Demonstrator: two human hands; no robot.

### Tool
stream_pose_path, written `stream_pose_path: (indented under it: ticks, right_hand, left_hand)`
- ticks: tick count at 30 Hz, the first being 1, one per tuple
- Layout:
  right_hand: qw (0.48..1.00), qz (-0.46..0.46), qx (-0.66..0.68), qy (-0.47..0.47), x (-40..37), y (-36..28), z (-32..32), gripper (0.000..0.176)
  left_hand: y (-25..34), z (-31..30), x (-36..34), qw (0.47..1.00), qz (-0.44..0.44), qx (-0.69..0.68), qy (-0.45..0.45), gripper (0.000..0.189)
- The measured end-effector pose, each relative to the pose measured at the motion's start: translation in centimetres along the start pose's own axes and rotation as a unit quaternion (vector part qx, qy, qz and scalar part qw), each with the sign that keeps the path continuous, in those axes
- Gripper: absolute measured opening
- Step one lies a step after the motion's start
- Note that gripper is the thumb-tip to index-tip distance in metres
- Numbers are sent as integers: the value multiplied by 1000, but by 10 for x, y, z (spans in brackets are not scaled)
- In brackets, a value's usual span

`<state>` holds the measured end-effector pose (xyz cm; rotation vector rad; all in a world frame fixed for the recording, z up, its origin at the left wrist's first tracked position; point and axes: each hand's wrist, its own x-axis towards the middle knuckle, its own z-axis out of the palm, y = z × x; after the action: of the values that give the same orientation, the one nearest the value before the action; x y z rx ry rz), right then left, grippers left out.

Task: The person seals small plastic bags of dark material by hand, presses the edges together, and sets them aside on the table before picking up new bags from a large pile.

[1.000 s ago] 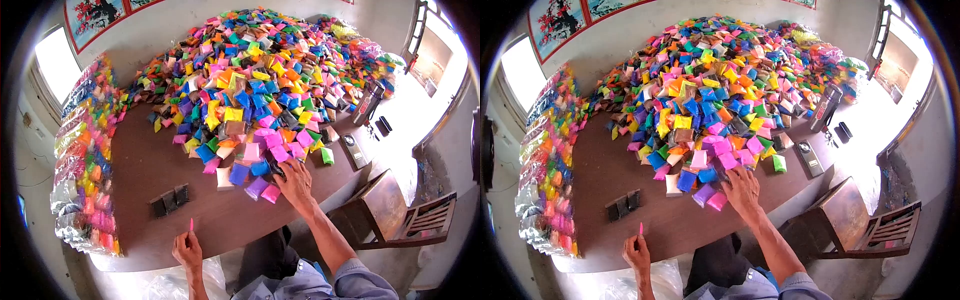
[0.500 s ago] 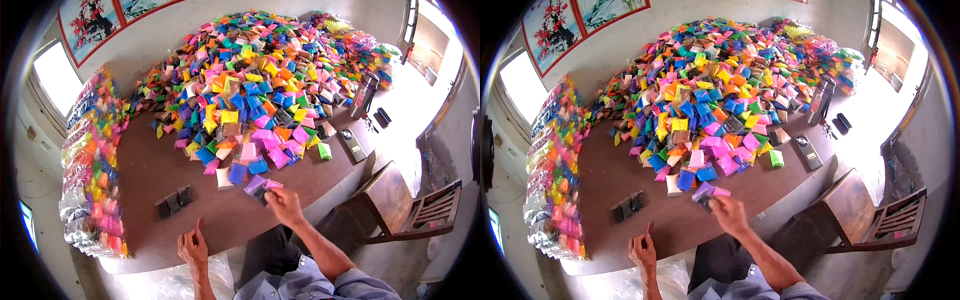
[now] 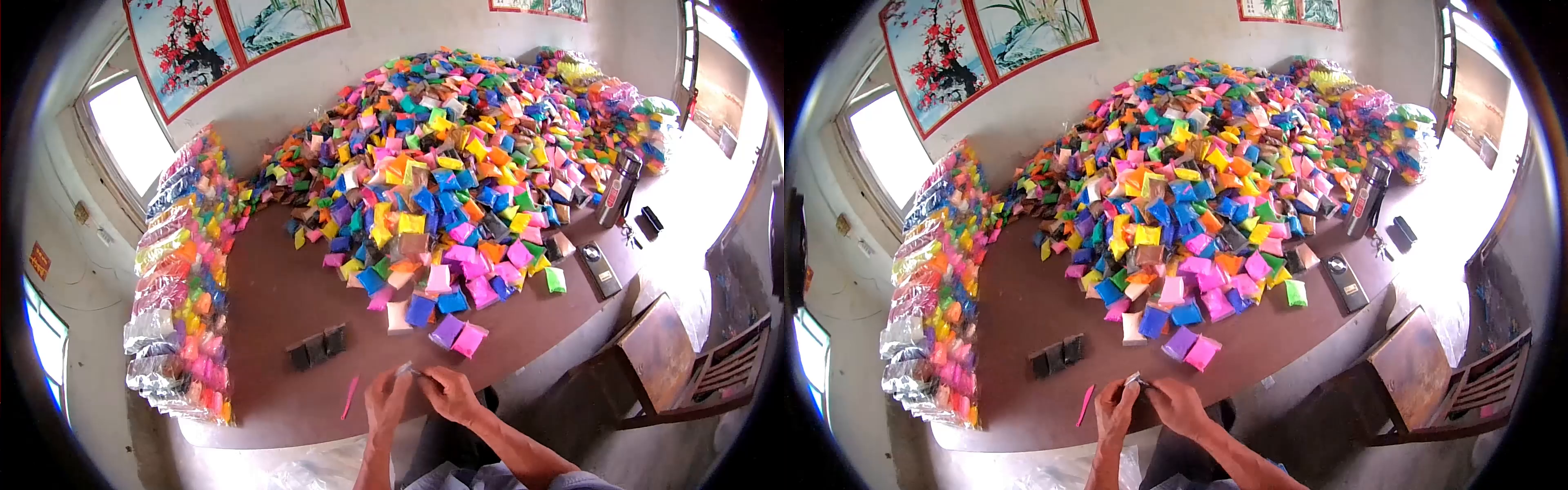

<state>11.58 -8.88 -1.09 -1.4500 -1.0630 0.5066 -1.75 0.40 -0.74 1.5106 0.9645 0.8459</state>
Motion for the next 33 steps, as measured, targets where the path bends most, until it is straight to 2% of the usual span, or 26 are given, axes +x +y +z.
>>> stream_pose_path:
  ticks: [4, 6, 8, 11, 15, 17, 20, 22, 24, 26, 28, 29, 33]
  right_hand:
    - [998, -27, -51, 2, 5, 5, 6, 18]
    - [997, -45, -56, 5, 10, 6, 10, 16]
    - [996, -46, -63, -37, 17, 4, 8, 17]
    - [996, -9, -38, -76, 21, 6, 2, 22]
    - [999, 18, 5, -51, 22, 1, 3, 23]
    - [1000, -13, -6, -4, 17, 13, 9, 22]
    - [997, 29, 50, 59, 13, 16, 12, 21]
    - [996, 21, 41, 77, 13, 14, 11, 21]
    - [995, 14, 32, 94, 13, 17, 12, 20]
    - [996, -46, -38, 63, 13, 27, 15, 24]
    - [999, -31, -28, 32, 19, 24, 14, 26]
    - [1000, -17, -17, 0, 20, 23, 14, 27]
    - [998, -31, -57, 7, 20, 29, 21, 30]
  left_hand:
    - [9, -11, 2, 999, -39, 5, -18, 27]
    - [10, -12, 4, 999, -17, 24, -15, 27]
    - [5, -13, 7, 999, 2, 42, -17, 27]
    - [-12, -15, 11, 999, -32, 25, -16, 21]
    - [1, -13, 8, 998, -52, 27, -21, 22]
    - [10, -10, 7, 998, -60, 9, -26, 25]
    - [9, -4, 8, 999, -30, -25, -11, 30]
    - [6, 2, 9, 1000, -1, -1, -15, 32]
    - [11, 4, 6, 1000, -11, 23, -11, 32]
    - [12, 5, 5, 999, -21, 46, -4, 32]
    - [1, 4, 5, 990, 39, 134, 10, 28]
    - [-6, 3, 5, 990, 38, 135, 9, 28]
    - [-14, 0, 6, 988, 82, 129, 18, 26]
